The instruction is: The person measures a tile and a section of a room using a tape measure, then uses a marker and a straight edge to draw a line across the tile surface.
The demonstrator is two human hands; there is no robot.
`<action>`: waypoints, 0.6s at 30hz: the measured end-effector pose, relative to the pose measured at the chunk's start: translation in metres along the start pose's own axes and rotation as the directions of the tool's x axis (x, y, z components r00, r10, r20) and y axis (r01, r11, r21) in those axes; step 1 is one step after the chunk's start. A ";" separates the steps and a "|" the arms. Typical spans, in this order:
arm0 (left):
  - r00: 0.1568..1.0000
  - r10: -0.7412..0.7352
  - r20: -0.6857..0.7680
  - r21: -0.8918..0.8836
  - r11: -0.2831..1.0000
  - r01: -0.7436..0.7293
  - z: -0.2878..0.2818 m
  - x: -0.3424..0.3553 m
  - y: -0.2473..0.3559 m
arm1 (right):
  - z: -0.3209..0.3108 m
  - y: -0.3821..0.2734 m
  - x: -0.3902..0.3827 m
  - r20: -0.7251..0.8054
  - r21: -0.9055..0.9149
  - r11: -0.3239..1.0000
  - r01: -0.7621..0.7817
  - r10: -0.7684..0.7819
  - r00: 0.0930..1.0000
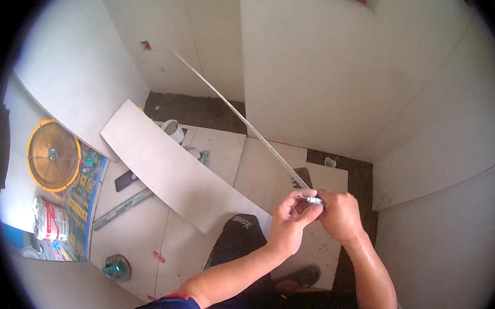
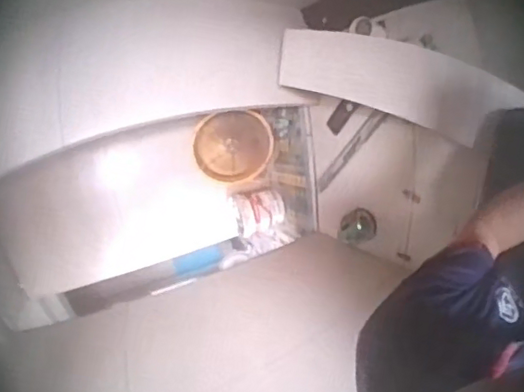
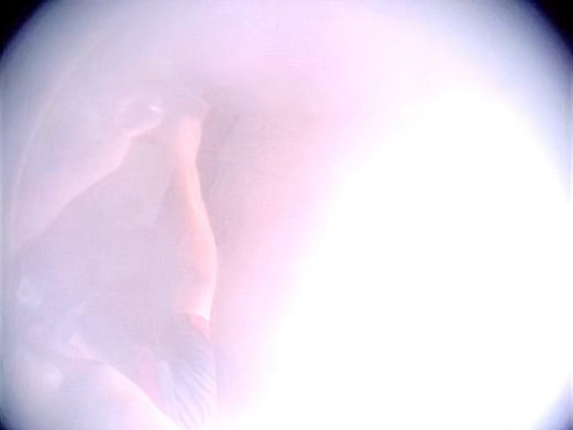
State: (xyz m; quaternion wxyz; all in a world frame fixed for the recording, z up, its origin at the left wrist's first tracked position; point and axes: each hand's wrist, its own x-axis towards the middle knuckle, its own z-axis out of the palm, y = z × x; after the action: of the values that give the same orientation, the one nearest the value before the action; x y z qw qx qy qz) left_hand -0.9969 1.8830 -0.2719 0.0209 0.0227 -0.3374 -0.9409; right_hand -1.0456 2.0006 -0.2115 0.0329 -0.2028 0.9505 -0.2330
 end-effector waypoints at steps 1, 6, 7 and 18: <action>0.998 -0.064 -0.028 0.011 0.998 0.065 -0.006 0.001 -0.010 | 0.011 0.014 -0.001 0.007 0.004 1.000 0.008 -0.008 1.000; 0.978 -0.156 -0.139 0.188 0.965 0.181 -0.050 0.002 -0.067 | 0.066 0.064 -0.010 0.143 0.080 0.994 -0.075 0.063 0.988; 0.974 -0.167 -0.152 0.184 0.964 0.194 -0.058 0.000 -0.071 | 0.078 0.074 -0.014 0.174 0.130 0.986 -0.108 0.085 0.981; 0.972 0.184 -0.149 0.888 0.458 0.049 -0.144 0.059 0.037 | 0.206 0.162 -0.052 0.655 0.534 0.523 -0.664 0.240 0.716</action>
State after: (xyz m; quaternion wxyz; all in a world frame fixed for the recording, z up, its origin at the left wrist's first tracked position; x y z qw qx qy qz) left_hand -1.0464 1.7593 -0.3612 0.0812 0.1222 -0.7725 -0.6178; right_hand -1.0261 2.0642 -0.4705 0.4211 0.0416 0.7434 -0.5180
